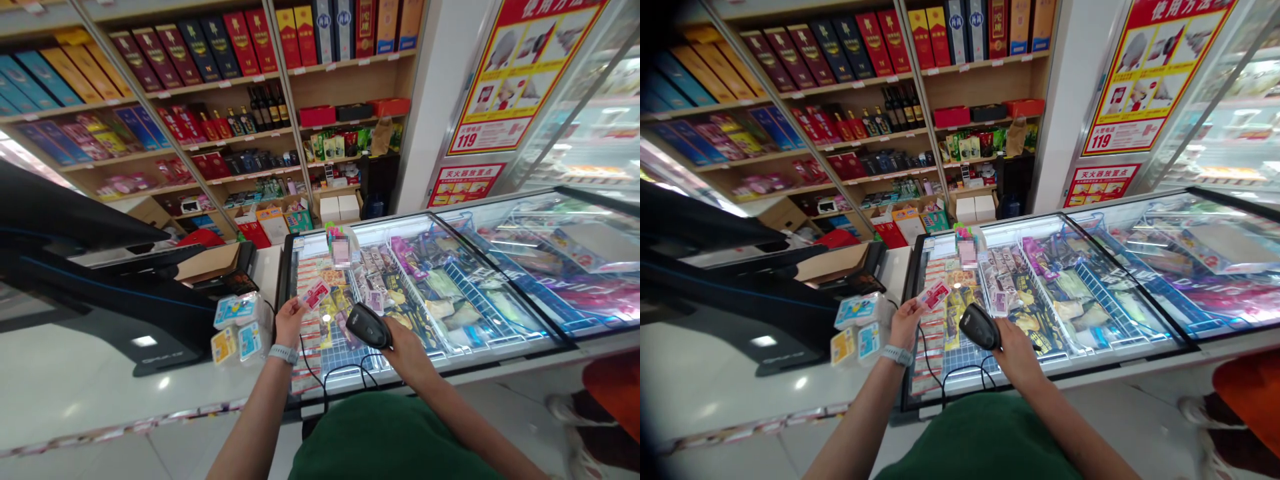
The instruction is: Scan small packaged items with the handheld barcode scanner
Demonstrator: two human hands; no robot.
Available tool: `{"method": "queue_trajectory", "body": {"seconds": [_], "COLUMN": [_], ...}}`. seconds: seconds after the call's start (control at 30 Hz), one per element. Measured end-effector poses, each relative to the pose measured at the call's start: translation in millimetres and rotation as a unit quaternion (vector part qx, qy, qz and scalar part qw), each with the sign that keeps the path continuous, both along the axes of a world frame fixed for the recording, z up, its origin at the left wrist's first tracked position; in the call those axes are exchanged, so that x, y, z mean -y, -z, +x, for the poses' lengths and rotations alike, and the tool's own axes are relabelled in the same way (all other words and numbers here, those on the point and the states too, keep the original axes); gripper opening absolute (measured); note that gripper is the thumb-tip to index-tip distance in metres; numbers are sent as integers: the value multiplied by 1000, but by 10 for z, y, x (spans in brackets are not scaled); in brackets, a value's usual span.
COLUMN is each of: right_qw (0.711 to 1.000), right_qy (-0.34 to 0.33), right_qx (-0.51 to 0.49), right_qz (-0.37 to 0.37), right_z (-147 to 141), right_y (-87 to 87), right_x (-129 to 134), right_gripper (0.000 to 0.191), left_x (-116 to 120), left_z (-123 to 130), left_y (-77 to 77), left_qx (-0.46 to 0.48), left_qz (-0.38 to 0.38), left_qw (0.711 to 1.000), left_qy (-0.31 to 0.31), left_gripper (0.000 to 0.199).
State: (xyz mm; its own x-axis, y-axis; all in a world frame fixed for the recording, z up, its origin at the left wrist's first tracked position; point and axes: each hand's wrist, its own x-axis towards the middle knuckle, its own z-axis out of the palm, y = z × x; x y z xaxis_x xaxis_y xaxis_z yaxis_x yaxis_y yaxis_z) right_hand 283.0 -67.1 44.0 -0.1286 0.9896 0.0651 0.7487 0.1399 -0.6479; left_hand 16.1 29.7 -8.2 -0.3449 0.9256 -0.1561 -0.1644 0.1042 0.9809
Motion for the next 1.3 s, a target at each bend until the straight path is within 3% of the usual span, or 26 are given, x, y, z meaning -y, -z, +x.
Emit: {"method": "queue_trajectory", "body": {"seconds": [0.4,1.1,1.3], "right_qw": [1000,1000,1000], "right_qy": [0,-2,-5], "right_qx": [3,9,12], "right_qz": [-8,-13,-18], "right_z": [-12,5,-6], "right_y": [-51,17,11], "right_x": [23,19,15], "right_gripper": [34,29,29], "left_x": [34,71,87], "left_z": [38,24,33], "left_y": [50,206,171], "left_qx": [30,25,34], "left_qz": [10,-5,-4], "left_qw": [999,1000,999], "left_qy": [-2,10,21], "left_gripper": [39,44,46]}}
